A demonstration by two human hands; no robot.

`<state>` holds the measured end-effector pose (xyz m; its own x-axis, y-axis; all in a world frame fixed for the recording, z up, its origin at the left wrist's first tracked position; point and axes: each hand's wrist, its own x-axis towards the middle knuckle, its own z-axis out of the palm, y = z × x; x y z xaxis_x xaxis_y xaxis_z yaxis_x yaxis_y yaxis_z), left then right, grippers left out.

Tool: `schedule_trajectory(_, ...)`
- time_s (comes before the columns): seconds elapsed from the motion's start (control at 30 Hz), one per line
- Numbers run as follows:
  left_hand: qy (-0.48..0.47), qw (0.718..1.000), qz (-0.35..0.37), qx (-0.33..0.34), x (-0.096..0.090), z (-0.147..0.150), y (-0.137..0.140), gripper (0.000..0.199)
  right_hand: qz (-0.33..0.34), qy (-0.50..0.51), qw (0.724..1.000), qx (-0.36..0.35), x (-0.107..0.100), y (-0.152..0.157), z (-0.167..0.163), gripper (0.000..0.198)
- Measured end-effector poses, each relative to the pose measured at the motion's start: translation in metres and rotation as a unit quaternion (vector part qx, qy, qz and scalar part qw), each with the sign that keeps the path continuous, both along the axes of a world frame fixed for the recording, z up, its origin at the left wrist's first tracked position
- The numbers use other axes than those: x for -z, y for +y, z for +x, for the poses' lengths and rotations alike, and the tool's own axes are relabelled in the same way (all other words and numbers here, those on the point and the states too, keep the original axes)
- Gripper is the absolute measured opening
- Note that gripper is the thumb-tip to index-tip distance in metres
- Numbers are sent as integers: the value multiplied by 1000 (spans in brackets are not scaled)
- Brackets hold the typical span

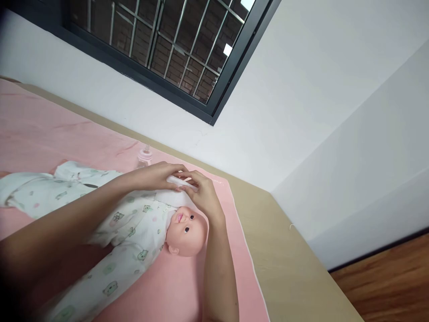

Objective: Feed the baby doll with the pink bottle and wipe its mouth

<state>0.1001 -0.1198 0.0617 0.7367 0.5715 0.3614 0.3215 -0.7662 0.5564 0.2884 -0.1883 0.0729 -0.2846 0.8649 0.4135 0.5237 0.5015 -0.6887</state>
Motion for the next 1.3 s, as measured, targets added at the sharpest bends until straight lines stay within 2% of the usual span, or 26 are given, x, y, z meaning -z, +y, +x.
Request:
schedule_trajectory(0.1, 10, 1000, 16, -14, -4, -2, -1, 29, -4, -6, 1000, 2, -4, -5, -1, 33)
schedule_trajectory(0.2, 17, 998, 21, -55, -8, -4, -1, 35, -15, -33, 999, 24, -7, -7, 5, 40)
schedule_trajectory(0.27, 25, 997, 15, -77, -9, -6, -1, 38, -26, -42, 998, 37, -8, -7, 9, 38)
schedule_trajectory(0.37, 60, 996, -3, -59, -11, -10, 0, 25, -46, -5, 998, 37, -8, -6, 14, 30)
schedule_trajectory(0.47, 73, 996, -39, -19, -13, -15, -1, 30, -59, 70, 996, 22, -7, -5, 15, 30)
schedule_trajectory(0.53, 28, 999, -43, 15, -15, -17, -5, 30, -71, 130, 989, 10, -5, -4, 14, 34)
schedule_trajectory(0.67, -137, 988, -6, 72, -17, -11, -16, 26, -108, 225, 968, -18, 0, 1, 8, 50)
schedule_trajectory(0.8, -257, 966, -19, 22, -15, 3, -30, 22, -131, 265, 954, -43, 6, 6, 0, 65)
schedule_trajectory(0.9, -290, 956, -17, -33, -21, 5, -43, 20, -114, 260, 958, -48, 7, 8, 1, 62)
schedule_trajectory(1.0, -265, 960, 25, -83, -33, -5, -58, 23, -92, 263, 960, -32, 10, 15, 11, 52)
schedule_trajectory(1.1, -189, 980, -9, -62, -35, -14, -70, 30, -94, 267, 959, 0, 22, 30, 28, 43)
schedule_trajectory(1.2, -81, 993, -79, -17, -16, -12, -72, 28, -128, 263, 955, 46, 44, 49, 44, 35)
schedule_trajectory(1.3, 14, 996, -81, -22, 13, -4, -66, 27, -184, 253, 946, 87, 72, 64, 56, 25)
